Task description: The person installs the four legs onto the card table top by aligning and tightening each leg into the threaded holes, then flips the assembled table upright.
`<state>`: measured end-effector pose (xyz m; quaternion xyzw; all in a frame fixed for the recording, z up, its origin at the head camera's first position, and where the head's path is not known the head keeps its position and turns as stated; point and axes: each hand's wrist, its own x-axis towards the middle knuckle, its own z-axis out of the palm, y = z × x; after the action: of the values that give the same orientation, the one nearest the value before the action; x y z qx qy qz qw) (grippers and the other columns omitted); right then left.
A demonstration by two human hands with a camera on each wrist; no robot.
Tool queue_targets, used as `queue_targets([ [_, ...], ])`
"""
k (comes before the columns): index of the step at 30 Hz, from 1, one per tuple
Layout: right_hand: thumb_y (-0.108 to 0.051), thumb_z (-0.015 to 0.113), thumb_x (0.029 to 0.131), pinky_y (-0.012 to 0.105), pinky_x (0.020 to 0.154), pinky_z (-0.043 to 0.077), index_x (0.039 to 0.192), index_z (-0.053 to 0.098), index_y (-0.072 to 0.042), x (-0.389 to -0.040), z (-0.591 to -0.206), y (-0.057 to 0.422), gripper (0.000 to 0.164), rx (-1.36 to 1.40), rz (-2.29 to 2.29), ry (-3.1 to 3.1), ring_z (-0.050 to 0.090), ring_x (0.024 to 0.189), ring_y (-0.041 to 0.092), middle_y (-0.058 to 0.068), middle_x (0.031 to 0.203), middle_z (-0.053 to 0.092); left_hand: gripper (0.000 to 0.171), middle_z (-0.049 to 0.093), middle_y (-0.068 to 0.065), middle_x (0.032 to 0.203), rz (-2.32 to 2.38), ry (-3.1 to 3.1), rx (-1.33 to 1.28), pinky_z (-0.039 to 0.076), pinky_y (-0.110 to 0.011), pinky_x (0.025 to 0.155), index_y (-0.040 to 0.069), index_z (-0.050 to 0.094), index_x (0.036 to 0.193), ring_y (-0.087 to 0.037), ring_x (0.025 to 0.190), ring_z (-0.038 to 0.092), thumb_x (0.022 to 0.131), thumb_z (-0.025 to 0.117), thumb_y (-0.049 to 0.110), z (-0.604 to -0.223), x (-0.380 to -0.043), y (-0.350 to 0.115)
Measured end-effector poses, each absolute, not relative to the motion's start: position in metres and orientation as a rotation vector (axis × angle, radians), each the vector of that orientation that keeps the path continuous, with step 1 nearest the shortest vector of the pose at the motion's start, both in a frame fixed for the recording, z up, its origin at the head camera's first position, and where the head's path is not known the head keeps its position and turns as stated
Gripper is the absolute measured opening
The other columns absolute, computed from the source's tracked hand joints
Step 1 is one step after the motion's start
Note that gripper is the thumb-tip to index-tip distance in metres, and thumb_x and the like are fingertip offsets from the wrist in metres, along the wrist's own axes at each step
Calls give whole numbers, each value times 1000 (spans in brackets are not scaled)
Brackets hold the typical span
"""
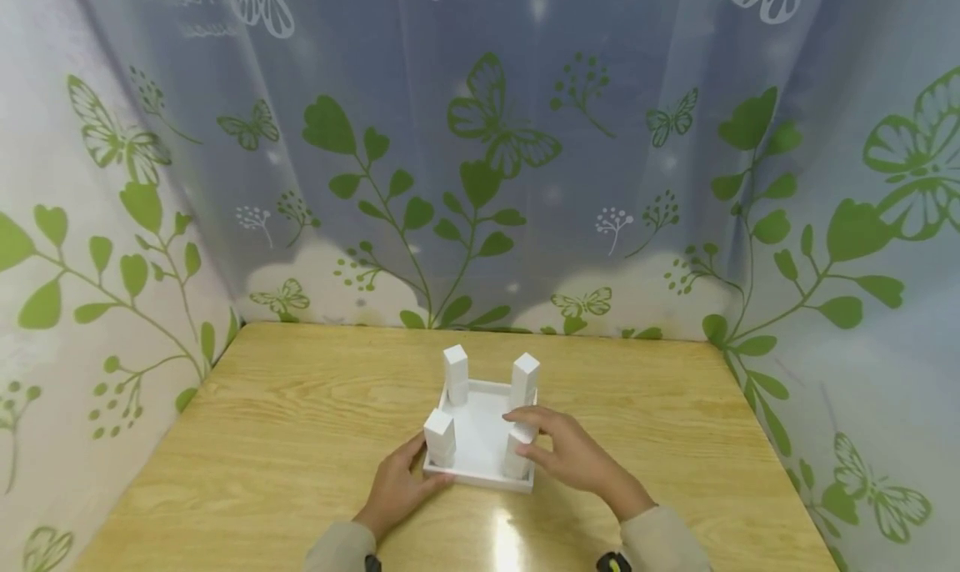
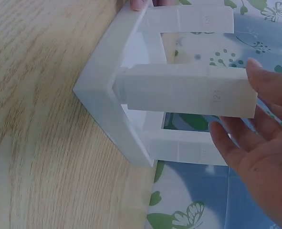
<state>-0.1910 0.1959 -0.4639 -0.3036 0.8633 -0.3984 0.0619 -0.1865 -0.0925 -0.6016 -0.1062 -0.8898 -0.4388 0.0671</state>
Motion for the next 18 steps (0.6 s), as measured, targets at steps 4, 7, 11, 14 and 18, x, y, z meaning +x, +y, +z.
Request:
queue_targets([
  [4,-27,70,86,42,87,55,120,63,-6,-191,-465,194,40,-905,-1198,2687,61,104,23,9,118,62,93,54,-13,137,-1332,-2695,-318,44,-47,103,5,49,139,-32,125,52,70,74,62,-601,-186,-93],
  [7,-36,73,81,34,80,57,110,67,-7,-191,-469,191,41,-817,-1190,2793,61,91,13,0,104,64,93,54,-13,137,-1329,-2692,-329,45,-48,103,5,49,139,-33,125,52,71,74,62,-601,-186,-93],
  [11,-40,77,76,25,72,56,102,70,-11,-189,-473,185,39,-672,-1196,2880,58,82,7,-7,93,62,92,55,-13,136,-1323,-2683,-331,45,-48,102,6,49,139,-32,124,53,71,73,62,-602,-186,-93],
  [14,-39,79,75,22,68,54,99,71,-14,-189,-476,181,36,-598,-1215,2916,56,77,5,-9,87,60,92,55,-12,137,-1326,-2689,-323,45,-47,103,6,49,139,-32,125,52,71,73,62,-602,-186,-93],
  [18,-39,78,77,27,67,55,98,70,-16,-188,-479,176,32,-550,-1237,2917,55,75,5,-9,86,59,92,54,-12,138,-1329,-2703,-318,44,-46,104,7,48,140,-31,126,51,71,72,63,-602,-186,-93],
])
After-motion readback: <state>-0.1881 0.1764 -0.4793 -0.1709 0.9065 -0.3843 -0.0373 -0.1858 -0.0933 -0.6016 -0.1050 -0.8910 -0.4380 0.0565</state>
